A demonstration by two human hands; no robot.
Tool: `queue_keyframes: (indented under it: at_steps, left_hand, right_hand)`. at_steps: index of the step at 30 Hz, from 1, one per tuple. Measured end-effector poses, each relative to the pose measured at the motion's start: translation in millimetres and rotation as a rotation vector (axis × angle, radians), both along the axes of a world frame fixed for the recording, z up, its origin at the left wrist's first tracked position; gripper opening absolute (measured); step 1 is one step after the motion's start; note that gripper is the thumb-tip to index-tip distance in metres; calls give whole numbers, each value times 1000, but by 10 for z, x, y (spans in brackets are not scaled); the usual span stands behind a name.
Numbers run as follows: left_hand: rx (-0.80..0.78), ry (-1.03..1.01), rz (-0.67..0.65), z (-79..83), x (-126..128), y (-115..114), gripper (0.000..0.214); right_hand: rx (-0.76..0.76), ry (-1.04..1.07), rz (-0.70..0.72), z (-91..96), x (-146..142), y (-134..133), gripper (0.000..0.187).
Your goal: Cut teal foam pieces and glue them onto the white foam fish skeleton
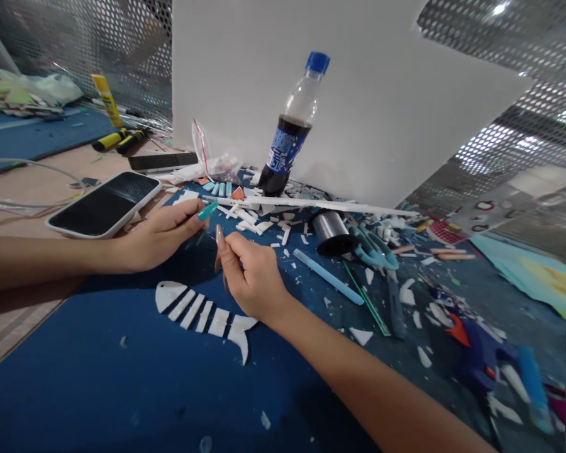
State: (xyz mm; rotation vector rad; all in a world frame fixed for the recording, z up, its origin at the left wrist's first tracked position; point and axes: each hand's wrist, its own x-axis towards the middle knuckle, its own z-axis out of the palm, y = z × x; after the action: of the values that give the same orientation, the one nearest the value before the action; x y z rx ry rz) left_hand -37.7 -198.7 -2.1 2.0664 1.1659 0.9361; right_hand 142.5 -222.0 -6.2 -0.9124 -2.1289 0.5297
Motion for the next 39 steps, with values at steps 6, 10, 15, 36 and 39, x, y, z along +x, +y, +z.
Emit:
queue_keyframes:
  at_steps: [6, 10, 15, 36, 39]
  left_hand:
    - [-3, -24, -30, -16, -6, 10, 21]
    - [-22, -38, -49, -15, -6, 6, 21]
    - [-28, -58, -68, -10, 4, -4, 20]
    - [50, -4, -126, 28, 0, -33, 21]
    - [78, -16, -162, 27, -17, -50, 20]
  right_hand:
    - [4, 41, -34, 8, -4, -17, 32]
    - [11, 72, -40, 11, -5, -25, 31]
    - [13, 59, -33, 8, 1, -23, 31]
    - [17, -22, 1, 5, -8, 4, 31]
    - [38, -43, -5, -2, -8, 10, 30]
